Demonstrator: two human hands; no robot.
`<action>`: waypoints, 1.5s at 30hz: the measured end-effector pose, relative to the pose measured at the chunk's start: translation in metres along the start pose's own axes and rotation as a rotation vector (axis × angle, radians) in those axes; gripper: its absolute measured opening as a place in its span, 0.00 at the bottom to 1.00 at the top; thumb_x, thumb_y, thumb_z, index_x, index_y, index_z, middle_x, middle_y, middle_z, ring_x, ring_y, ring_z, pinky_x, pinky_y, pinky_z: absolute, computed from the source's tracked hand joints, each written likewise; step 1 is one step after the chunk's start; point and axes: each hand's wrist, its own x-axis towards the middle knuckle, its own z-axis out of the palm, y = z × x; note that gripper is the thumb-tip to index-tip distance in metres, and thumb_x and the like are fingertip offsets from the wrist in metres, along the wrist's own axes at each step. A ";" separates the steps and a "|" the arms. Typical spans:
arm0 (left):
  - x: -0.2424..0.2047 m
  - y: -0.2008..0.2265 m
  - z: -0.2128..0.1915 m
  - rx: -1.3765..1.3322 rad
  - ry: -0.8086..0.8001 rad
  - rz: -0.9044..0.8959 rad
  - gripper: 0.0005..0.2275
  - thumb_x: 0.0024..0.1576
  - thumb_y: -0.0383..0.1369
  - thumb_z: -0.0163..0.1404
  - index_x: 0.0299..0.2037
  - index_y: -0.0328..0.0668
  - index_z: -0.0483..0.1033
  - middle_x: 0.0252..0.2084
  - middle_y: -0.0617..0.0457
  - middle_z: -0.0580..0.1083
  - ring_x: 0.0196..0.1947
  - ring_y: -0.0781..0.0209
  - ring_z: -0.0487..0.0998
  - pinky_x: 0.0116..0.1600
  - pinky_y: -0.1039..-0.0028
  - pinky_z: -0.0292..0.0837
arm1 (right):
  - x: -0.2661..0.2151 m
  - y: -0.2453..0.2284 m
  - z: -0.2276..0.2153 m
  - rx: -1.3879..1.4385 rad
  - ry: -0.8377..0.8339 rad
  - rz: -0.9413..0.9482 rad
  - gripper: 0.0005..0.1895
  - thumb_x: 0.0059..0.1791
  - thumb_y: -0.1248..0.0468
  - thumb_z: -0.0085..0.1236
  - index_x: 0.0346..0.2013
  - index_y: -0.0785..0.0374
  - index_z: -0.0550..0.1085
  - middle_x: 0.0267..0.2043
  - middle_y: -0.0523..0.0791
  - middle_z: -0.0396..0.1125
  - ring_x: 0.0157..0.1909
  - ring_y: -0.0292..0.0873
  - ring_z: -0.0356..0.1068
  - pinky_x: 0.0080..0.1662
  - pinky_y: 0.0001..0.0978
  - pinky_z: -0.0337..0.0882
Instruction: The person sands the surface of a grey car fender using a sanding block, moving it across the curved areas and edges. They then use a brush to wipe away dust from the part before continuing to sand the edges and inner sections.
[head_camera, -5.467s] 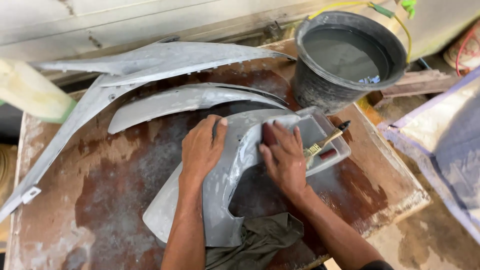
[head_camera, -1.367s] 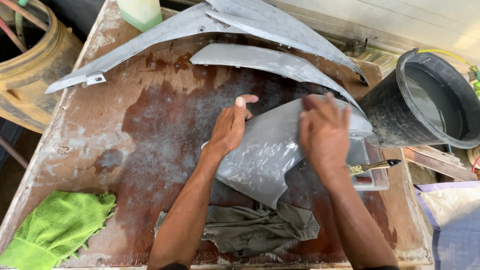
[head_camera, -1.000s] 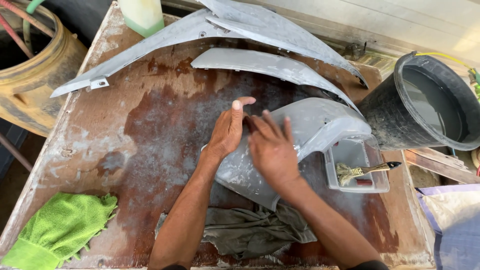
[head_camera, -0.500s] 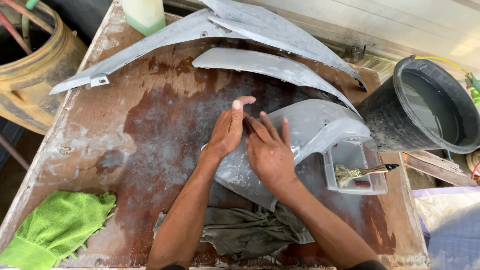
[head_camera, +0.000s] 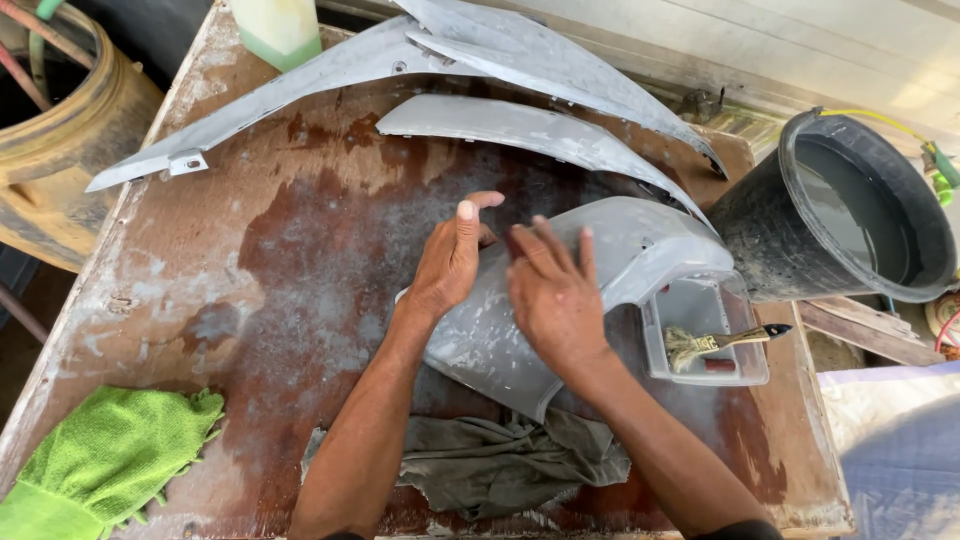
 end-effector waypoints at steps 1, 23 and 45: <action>0.001 -0.002 0.000 -0.017 -0.015 -0.019 0.29 0.68 0.49 0.14 0.63 0.48 0.68 0.33 0.47 0.81 0.37 0.43 0.80 0.56 0.55 0.72 | 0.000 -0.002 -0.001 0.019 -0.010 -0.014 0.09 0.53 0.60 0.51 0.34 0.55 0.78 0.60 0.41 0.71 0.70 0.51 0.63 0.67 0.66 0.49; 0.013 -0.030 -0.012 -0.424 -0.263 -0.239 0.43 0.58 0.66 0.03 0.69 0.53 0.62 0.39 0.46 0.80 0.45 0.51 0.79 0.63 0.62 0.66 | -0.015 0.050 -0.003 -0.124 -0.035 0.183 0.13 0.58 0.59 0.52 0.33 0.57 0.78 0.65 0.43 0.70 0.73 0.59 0.60 0.67 0.74 0.49; 0.006 -0.017 -0.003 -0.221 -0.082 -0.085 0.35 0.66 0.56 0.09 0.63 0.53 0.70 0.35 0.51 0.81 0.43 0.53 0.80 0.60 0.55 0.73 | -0.042 -0.005 0.005 -0.090 0.030 0.147 0.12 0.57 0.57 0.53 0.31 0.53 0.79 0.68 0.37 0.68 0.78 0.52 0.52 0.73 0.60 0.35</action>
